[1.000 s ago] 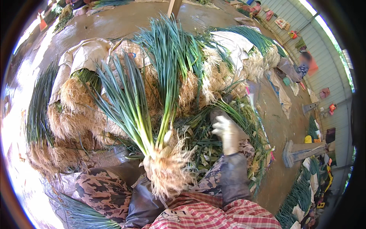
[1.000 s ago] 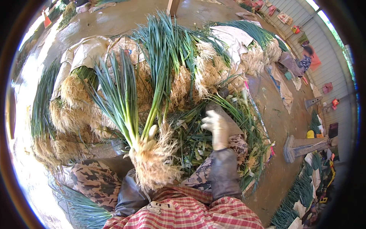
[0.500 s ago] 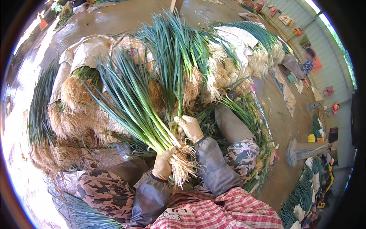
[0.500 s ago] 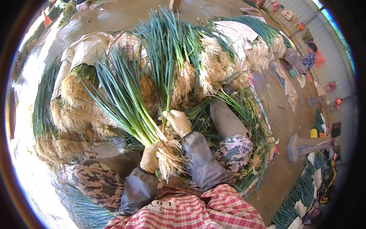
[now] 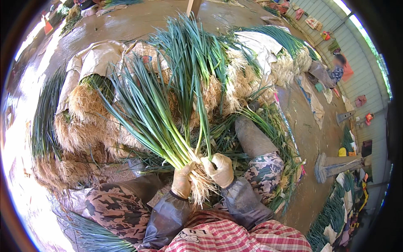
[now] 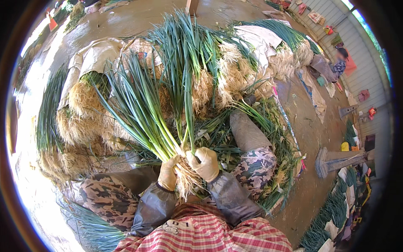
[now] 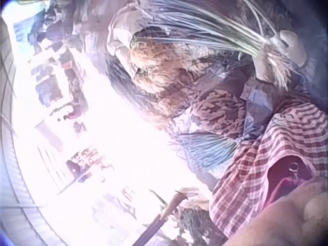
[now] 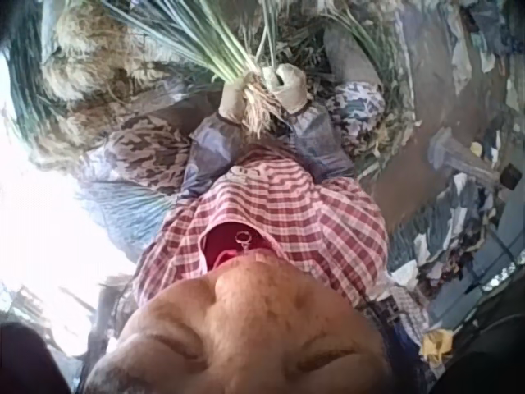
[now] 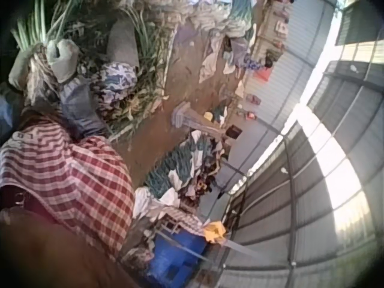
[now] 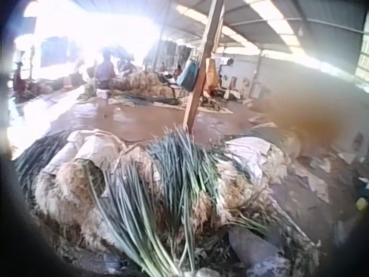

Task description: The person sits among large piles of harvested green onions and trims the roots and lower stalks by hand. They gather individual onions, pull away unwanted parts, and place the cleaned onions into a growing bundle.

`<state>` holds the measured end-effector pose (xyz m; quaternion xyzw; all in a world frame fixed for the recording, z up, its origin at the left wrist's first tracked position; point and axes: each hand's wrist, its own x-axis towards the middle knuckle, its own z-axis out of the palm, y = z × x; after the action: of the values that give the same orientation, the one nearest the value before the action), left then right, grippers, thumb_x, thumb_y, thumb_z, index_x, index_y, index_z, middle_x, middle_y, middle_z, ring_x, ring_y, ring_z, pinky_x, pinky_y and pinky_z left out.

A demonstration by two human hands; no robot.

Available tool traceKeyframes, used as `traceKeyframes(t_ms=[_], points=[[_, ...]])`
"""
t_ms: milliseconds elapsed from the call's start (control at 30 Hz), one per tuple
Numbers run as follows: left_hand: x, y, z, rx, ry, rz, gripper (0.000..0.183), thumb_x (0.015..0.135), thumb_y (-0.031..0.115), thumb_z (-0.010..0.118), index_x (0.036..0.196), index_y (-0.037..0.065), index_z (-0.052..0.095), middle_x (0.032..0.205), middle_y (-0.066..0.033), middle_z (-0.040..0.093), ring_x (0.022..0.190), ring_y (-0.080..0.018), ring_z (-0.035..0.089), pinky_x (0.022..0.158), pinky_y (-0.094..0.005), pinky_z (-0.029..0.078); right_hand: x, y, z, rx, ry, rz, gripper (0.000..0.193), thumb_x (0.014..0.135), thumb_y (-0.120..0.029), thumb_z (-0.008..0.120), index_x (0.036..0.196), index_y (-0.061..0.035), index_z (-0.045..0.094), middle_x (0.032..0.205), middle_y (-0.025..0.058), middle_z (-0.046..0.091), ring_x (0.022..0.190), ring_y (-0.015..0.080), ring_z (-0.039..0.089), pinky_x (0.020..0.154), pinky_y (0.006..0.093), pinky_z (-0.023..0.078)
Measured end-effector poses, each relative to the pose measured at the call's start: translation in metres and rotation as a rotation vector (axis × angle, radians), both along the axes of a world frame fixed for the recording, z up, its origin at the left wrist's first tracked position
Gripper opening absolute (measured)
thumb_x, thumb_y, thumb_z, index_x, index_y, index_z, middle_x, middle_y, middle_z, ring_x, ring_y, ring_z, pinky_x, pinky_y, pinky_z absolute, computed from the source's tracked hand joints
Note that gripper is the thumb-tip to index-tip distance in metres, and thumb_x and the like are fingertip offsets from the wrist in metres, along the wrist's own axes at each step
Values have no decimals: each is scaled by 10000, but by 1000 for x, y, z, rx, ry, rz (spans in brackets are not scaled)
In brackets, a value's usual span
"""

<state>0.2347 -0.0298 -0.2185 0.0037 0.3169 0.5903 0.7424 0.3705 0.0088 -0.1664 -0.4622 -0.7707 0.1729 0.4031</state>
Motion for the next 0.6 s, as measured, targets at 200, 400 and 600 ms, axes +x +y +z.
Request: traceKeyframes(t_ms=[200,400,600], points=[[-10,-3,29,150,-509,-50,550,825,133,651,1312,6,429,1156,-182,600,1030,-286,607,885,-413,525,18,-19,17,-476,717,-118,380,972,-396,478,817,-61,567,729,114,675,424,48,500,330,213,387],[-14,-9,21,103,-476,-14,689,801,240,693,1366,4,379,1165,-137,583,975,-249,606,833,-400,538,95,70,53,-274,1072,-608,454,970,-355,469,1214,23,530,1153,133,597,907,174,586,710,300,485],[-16,-9,12,106,-503,-164,710,786,214,703,1379,21,362,1177,-153,570,1002,-263,595,868,-411,516,-8,45,-15,-1264,833,216,411,984,-338,474,1010,36,644,740,38,647,584,86,566,515,202,457]])
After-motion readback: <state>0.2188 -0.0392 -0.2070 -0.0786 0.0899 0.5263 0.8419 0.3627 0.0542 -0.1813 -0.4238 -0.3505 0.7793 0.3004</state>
